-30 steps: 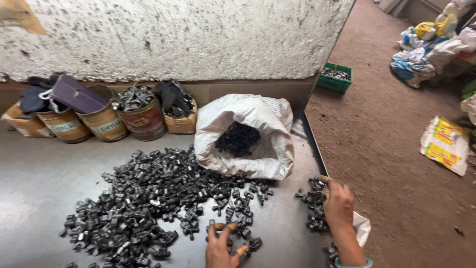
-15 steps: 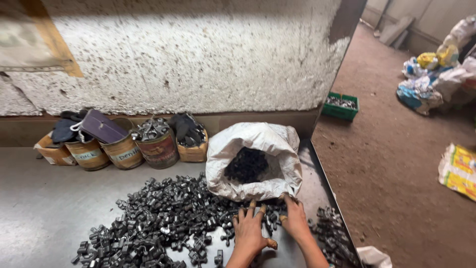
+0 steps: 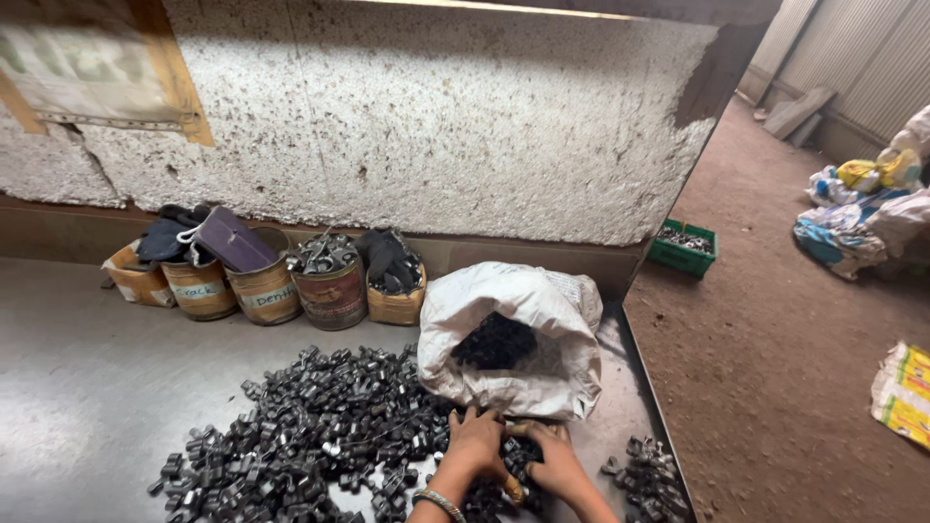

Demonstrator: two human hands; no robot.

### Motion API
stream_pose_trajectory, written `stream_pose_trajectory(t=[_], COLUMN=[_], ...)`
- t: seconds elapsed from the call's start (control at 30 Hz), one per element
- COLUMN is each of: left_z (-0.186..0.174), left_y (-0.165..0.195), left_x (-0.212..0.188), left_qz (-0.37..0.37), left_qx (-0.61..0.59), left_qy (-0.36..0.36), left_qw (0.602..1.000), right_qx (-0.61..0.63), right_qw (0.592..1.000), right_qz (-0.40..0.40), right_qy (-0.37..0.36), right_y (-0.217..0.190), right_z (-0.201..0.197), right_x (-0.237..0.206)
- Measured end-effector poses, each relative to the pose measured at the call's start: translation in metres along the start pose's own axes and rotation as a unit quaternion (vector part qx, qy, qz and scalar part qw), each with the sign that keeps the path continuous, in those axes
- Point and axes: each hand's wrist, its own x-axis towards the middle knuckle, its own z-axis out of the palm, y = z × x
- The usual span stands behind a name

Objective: The person picks small dark metal castings one at a time from a pile on a metal workbench, turns them in their gloved hands, and places selected pieces into a white sack on the bench, with additional castings in tins and baskets along the wall.

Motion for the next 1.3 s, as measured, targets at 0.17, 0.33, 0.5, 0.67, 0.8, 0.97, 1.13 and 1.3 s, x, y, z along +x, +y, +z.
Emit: stream_pose_trajectory(t=[0.17, 0.33, 0.5, 0.67, 0.8, 0.97, 1.13, 1.3], left_z=[0.025, 0.088, 0.142, 0.148, 0.137, 0.129, 0.108, 0.081], left_y=[-0.018, -0.032, -0.02, 0.014, 0.025, 0.024, -0.01, 0.008], left_x=[-0.046, -0.118, -0.134, -0.124, -0.119, -0.105, -0.114, -0.116], left_qz=[0.067, 0.013, -0.104, -0.168, -0.201, -0.208, -0.09, -0.149], left_qx=[-0.062, -0.11, -0.096, -0.043, -0.018, -0.023, -0.101, -0.458], left_qy=[0.061, 0.302, 0.383, 0.421, 0.426, 0.384, 0.197, 0.121], left_qw=[0.994, 0.947, 0.913, 0.89, 0.882, 0.899, 0.971, 0.868], right_qx=[0.07, 0.086, 0.066, 0.044, 0.271, 0.52, 0.583, 0.666], right_qw=[0.997, 0.985, 0.982, 0.993, 0.945, 0.828, 0.794, 0.73], right_qz=[-0.004, 0.144, 0.166, 0.106, 0.158, 0.162, 0.142, 0.144], right_qy=[-0.035, -0.031, -0.062, 0.039, 0.096, 0.131, 0.101, 0.054], right_y=[-0.021, -0.037, -0.033, 0.004, 0.032, 0.033, 0.018, 0.003], right_z=[0.0, -0.018, -0.011, 0.012, 0.011, 0.003, 0.01, 0.022], right_x=[-0.059, -0.103, -0.119, -0.13, -0.137, -0.125, -0.113, -0.119])
